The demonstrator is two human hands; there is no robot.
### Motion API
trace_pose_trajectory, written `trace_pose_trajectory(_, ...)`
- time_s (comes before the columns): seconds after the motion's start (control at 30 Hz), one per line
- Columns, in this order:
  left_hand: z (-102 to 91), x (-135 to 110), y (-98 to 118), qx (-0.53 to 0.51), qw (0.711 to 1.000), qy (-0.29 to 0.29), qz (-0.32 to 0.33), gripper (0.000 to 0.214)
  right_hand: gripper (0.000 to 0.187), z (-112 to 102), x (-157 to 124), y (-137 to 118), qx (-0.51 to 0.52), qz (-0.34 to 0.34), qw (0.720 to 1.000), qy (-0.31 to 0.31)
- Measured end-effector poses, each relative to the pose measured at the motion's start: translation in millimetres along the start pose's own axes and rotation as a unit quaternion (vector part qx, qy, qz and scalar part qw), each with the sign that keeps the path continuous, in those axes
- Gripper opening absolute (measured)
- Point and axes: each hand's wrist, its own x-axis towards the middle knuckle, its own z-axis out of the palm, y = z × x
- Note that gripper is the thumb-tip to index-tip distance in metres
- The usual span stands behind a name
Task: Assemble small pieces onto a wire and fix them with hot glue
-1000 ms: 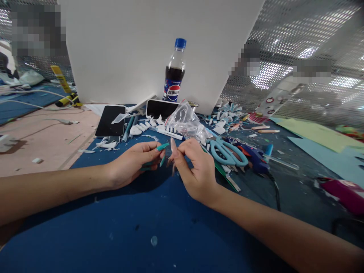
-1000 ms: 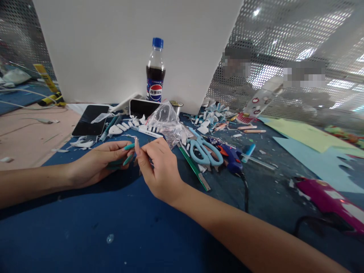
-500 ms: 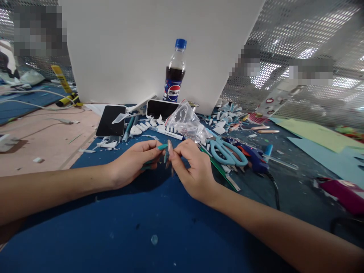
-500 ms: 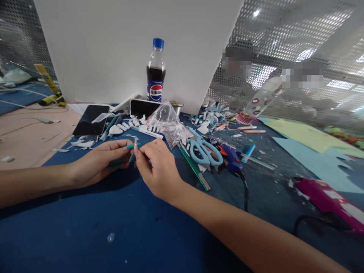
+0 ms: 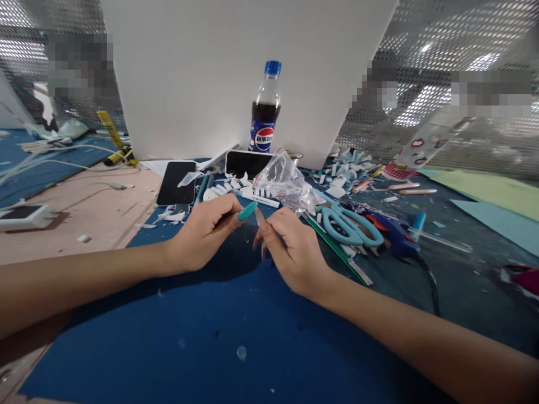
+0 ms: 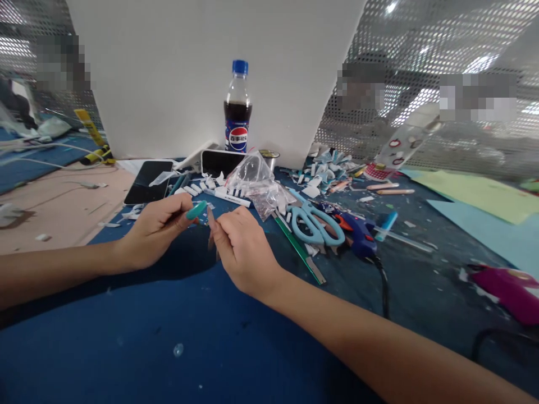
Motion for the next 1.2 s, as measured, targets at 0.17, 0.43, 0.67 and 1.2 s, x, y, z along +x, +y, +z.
trace_pose_trajectory(0.17,-3.2,-0.9,-6.8,0.103,0.986,0.073,0.106,0.022,0.038,1.3,0.2,1.4,-0.012,0.042,0.999,-0.009)
trace_pose_trajectory(0.43,-1.4,-2.4,-6.1,0.141,0.976,0.146,0.082,0.022,0.041,1.4,1.0,-0.4,-0.003,0.078,0.997,-0.014)
trace_pose_trajectory(0.67,-1.4,-1.6,-5.5,0.139,0.979,0.124,0.089,0.021,0.046,0.8,0.6,-0.2,0.041,0.125,0.991,-0.007)
trace_pose_trajectory(1.2,0.0,-4.3,-0.3,0.165,0.972,0.016,0.166,0.019,0.035,-1.4,0.3,1.0,0.145,0.1,0.984,-0.017)
